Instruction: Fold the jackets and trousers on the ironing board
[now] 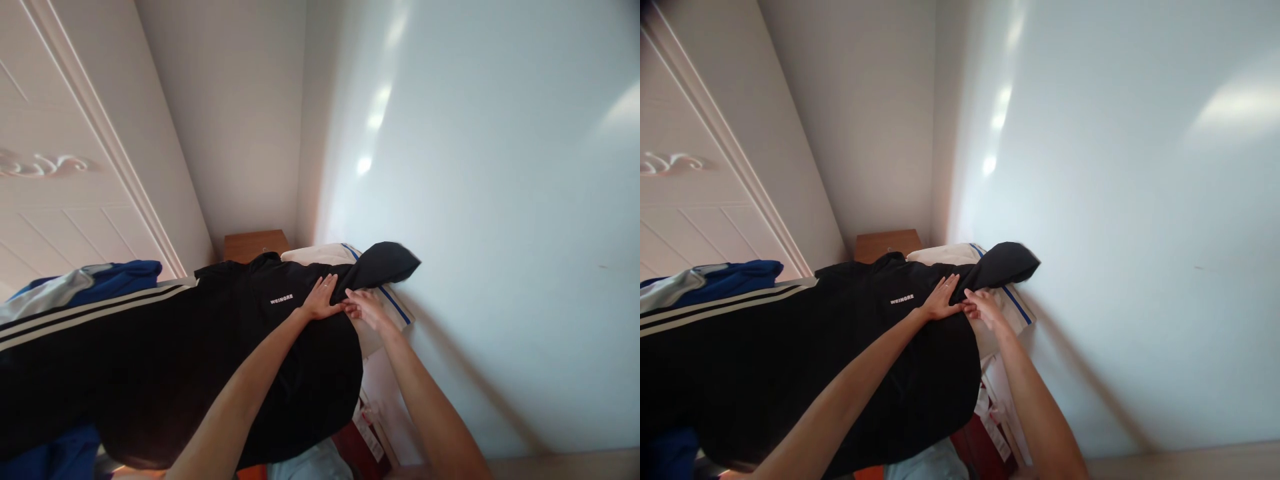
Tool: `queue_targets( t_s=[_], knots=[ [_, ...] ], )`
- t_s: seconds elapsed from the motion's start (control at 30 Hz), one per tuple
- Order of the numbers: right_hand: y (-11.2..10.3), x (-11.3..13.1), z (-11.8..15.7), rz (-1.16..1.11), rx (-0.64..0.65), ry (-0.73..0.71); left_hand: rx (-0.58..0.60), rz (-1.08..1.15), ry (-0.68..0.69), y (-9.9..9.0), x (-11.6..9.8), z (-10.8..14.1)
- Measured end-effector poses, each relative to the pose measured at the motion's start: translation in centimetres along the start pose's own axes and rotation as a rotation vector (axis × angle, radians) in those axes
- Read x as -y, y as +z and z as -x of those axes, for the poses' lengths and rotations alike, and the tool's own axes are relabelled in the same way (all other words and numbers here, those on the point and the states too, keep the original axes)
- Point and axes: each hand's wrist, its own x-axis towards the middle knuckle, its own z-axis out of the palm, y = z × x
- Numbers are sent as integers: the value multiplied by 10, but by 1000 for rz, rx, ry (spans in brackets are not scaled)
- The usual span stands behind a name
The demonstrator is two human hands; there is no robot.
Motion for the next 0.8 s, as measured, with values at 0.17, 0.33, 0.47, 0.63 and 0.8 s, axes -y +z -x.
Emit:
queue_targets(
  t_s=[0.17,0.33,0.47,0.63,0.8],
  knots=[
    [-3,20,-17,65,-118,-61,-61,51,-8,0,-1,3],
    [-9,29,-30,142,-182,-114,-227,69,4,3,1,10],
    [1,29,-37,138,-206,-87,-241,32,-7,0,0,19],
    [6,20,-21,152,-23,97,-378,0,-129,0,-1,26],
    [14,10,-7,379,80,40,-338,-114,-274,4,1,20]
  ],
)
